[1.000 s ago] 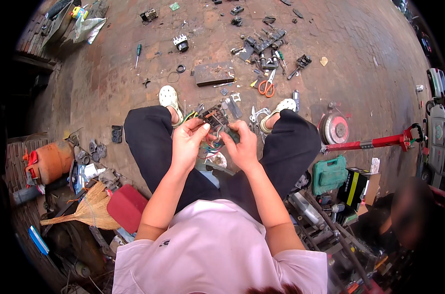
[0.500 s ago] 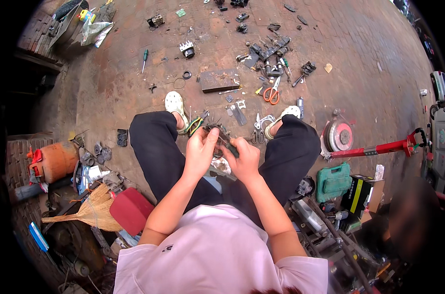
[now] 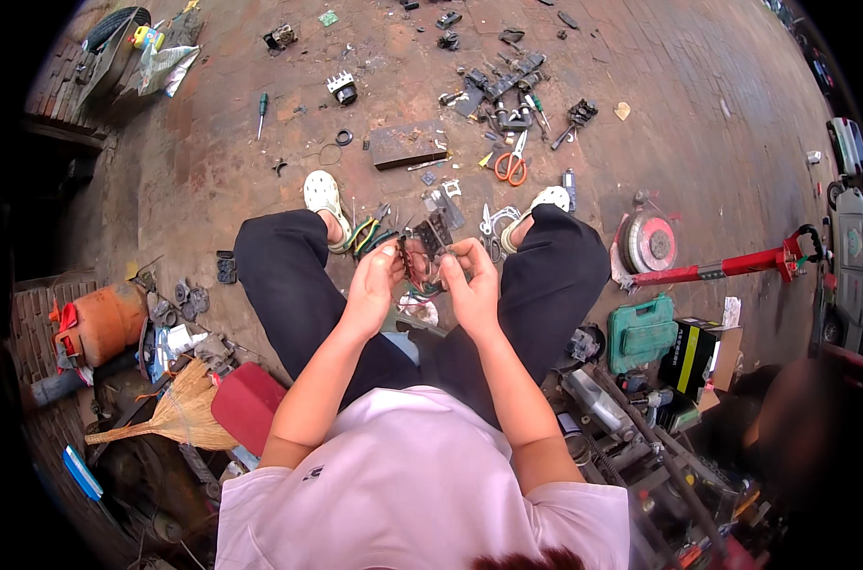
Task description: The person sits on the floor and uses pliers and scissors to strip insulation and cut wires on a wiring harness. They manipulate the harness and tools throughout the clip, focusing on individual wires.
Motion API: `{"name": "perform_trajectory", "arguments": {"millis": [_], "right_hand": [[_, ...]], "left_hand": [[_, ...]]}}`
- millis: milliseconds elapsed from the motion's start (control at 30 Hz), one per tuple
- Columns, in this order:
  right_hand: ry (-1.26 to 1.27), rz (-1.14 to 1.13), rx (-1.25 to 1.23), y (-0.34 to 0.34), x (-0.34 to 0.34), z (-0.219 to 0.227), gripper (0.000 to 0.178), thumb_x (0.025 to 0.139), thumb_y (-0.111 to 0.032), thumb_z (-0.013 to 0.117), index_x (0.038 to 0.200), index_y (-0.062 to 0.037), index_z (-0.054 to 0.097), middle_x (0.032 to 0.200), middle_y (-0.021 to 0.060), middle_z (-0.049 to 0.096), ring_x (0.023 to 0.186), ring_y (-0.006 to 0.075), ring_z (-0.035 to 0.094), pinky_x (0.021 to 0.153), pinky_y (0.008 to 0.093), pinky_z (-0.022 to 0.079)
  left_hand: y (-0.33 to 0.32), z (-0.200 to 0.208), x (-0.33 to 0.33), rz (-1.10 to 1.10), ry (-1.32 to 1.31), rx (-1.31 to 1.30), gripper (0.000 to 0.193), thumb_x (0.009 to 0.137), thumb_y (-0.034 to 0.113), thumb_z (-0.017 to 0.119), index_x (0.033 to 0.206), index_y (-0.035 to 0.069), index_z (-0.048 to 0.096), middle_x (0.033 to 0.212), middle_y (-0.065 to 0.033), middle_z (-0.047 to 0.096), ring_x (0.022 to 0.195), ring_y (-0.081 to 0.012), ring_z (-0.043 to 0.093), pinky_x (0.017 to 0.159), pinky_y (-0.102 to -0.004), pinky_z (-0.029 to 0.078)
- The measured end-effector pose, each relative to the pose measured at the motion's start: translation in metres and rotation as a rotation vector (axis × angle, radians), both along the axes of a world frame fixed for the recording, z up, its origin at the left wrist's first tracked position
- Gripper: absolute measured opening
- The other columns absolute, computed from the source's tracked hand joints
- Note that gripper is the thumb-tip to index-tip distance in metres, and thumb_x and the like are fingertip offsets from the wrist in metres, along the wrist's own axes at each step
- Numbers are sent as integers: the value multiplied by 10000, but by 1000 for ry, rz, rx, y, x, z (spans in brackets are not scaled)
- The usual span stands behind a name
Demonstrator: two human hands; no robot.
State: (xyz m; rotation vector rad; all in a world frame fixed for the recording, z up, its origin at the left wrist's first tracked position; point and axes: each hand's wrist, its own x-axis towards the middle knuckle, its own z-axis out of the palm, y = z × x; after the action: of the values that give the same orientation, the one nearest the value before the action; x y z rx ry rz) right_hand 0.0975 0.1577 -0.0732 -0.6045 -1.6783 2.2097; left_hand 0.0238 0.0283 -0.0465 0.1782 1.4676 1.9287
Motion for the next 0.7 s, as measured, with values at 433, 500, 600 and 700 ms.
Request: {"name": "perform_trajectory", "arguments": {"millis": [433,500,600,700], "right_hand": [[-97,-122,-194,-4,-10,23,275,813,-90,693,1023,11,548,911,41,593,809,70,545,744,215,437],[-88,-229,4,-12,-11,26,275,810,-80,695,1021,13,544,907,42,596,801,65,543,732,215,440],[-83,-247,178,-20,-5,34,274,793,-65,710,1000,8,547,876,38,610,771,62,545,696,218,447],[-47,-185,355,-33,-4,38,271,748,-66,742,951,-2,574,848,36,630,764,73,560,688,233,456]], "left_hand": [[-10,4,-7,92,-289,158,397,955,279,282,975,-27,535,844,-128,600,804,-236,601,790,-341,464],[-13,3,-8,84,-291,179,411,956,283,282,1014,-38,532,866,-134,601,834,-237,595,830,-344,461],[-15,4,-7,90,-262,202,421,956,277,284,1073,-52,519,911,-141,598,884,-231,584,860,-348,451],[-16,6,-3,87,-219,189,452,959,257,288,1193,-81,474,1000,-130,586,984,-213,561,916,-348,428]]}}
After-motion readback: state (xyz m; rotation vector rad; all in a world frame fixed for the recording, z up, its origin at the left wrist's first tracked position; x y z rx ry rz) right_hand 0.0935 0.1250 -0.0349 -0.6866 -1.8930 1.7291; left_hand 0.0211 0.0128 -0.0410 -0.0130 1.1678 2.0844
